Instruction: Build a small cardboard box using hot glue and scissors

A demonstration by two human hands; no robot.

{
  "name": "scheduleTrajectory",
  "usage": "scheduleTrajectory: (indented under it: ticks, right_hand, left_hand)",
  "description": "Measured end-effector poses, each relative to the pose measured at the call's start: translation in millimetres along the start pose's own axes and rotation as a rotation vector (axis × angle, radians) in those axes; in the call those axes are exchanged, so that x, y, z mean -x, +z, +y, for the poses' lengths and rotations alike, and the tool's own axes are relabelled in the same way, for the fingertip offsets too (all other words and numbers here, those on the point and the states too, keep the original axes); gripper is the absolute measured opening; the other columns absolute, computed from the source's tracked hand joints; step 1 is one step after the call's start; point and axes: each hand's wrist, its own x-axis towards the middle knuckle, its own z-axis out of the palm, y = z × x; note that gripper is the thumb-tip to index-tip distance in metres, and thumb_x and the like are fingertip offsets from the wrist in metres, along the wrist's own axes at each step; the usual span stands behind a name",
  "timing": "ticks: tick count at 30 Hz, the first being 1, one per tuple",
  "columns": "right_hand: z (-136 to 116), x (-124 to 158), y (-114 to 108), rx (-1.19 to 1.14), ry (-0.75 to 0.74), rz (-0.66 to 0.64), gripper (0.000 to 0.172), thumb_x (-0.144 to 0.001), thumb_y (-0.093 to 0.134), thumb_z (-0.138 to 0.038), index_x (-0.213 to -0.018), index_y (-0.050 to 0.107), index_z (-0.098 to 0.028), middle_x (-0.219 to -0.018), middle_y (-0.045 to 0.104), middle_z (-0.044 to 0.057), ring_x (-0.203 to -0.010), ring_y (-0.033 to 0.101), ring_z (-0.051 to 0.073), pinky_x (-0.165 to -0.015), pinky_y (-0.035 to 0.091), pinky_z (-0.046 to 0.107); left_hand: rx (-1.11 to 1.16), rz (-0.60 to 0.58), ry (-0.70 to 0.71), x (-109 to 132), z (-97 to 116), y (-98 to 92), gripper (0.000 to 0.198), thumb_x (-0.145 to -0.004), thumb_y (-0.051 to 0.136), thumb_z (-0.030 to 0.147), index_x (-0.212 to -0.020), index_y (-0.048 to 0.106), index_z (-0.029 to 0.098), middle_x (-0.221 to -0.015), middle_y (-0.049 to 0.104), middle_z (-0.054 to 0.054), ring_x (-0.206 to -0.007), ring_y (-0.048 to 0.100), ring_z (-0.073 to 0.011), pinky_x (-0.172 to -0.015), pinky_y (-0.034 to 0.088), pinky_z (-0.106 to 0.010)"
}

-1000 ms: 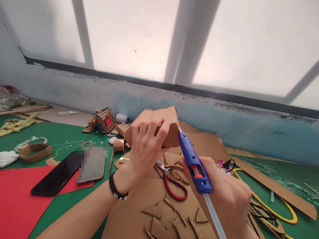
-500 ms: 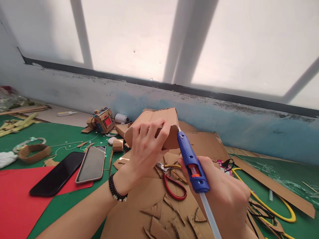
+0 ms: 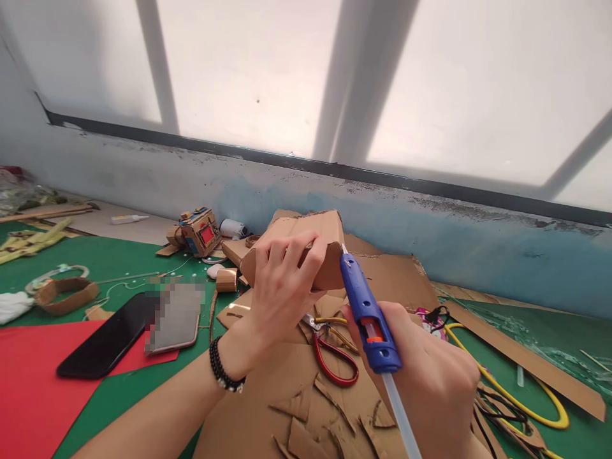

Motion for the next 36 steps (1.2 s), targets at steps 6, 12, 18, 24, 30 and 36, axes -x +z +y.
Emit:
scheduleTrajectory:
  ticks: [6, 12, 18, 24, 30, 36]
  right_hand:
    - [-0.9, -0.3, -0.5, -0.003, 0.0, -0.013, 0.013, -0.101, 0.07, -0.022, -0.089, 0.068, -0.02, -0.056, 0.048, -0.009, -0.042, 0.041, 0.006, -0.048, 0.03, 0.025]
    - [-1.7, -0.8, -0.8, 0.004, 0.015, 0.001, 0.013, -0.1, 0.068, -0.018, -0.087, 0.067, -0.019, -0.055, 0.046, -0.009, -0.042, 0.04, 0.006, -0.048, 0.029, 0.024]
    - [-1.4, 1.5, -0.3, 0.015, 0.022, -0.008, 0.014, -0.102, 0.068, -0.023, -0.089, 0.068, -0.019, -0.055, 0.046, -0.009, -0.043, 0.039, 0.007, -0.049, 0.028, 0.024]
    - [-0.3, 4.1, -1.5, 0.02, 0.029, -0.058, 0.019, -0.106, 0.066, -0.027, -0.088, 0.069, -0.019, -0.056, 0.051, -0.008, -0.046, 0.042, 0.007, -0.052, 0.029, 0.025]
    - [0.6, 4.4, -1.4, -0.008, 0.03, -0.051, 0.018, -0.107, 0.065, -0.025, -0.09, 0.069, -0.019, -0.058, 0.052, -0.007, -0.047, 0.043, 0.007, -0.053, 0.029, 0.025]
    - [0.4, 4.1, -1.3, -0.007, 0.028, -0.052, 0.017, -0.105, 0.067, -0.022, -0.088, 0.068, -0.019, -0.058, 0.049, -0.008, -0.047, 0.04, 0.008, -0.053, 0.028, 0.025]
  left_hand:
    - [0.008, -0.01, -0.003, -0.7, 1.2, -1.8, 0.062, -0.088, 0.08, 0.023, -0.144, 0.053, 0.02, -0.136, 0.074, -0.015, -0.117, 0.065, -0.0345, -0.097, 0.043, -0.048]
    - [0.006, -0.008, -0.003, -0.8, 3.0, -2.2, 0.063, -0.086, 0.079, 0.021, -0.143, 0.053, 0.02, -0.136, 0.074, -0.015, -0.117, 0.065, -0.0354, -0.095, 0.043, -0.049]
    - [0.002, 0.001, 0.001, -1.4, 4.4, -3.1, 0.061, -0.087, 0.079, 0.023, -0.142, 0.053, 0.019, -0.134, 0.075, -0.016, -0.113, 0.066, -0.0347, -0.094, 0.043, -0.049]
    - [0.005, -0.007, -0.006, -1.3, 4.7, -3.2, 0.06, -0.086, 0.078, 0.021, -0.141, 0.054, 0.02, -0.135, 0.074, -0.015, -0.113, 0.065, -0.0341, -0.094, 0.043, -0.048]
    - [0.013, -0.004, -0.009, -0.4, 5.3, -2.4, 0.061, -0.086, 0.081, 0.023, -0.141, 0.056, 0.019, -0.134, 0.074, -0.015, -0.115, 0.065, -0.0341, -0.095, 0.042, -0.048]
    - [0.019, -0.014, -0.01, -0.9, 5.7, -3.6, 0.06, -0.085, 0.08, 0.02, -0.14, 0.056, 0.019, -0.134, 0.074, -0.015, -0.115, 0.065, -0.0343, -0.094, 0.042, -0.048]
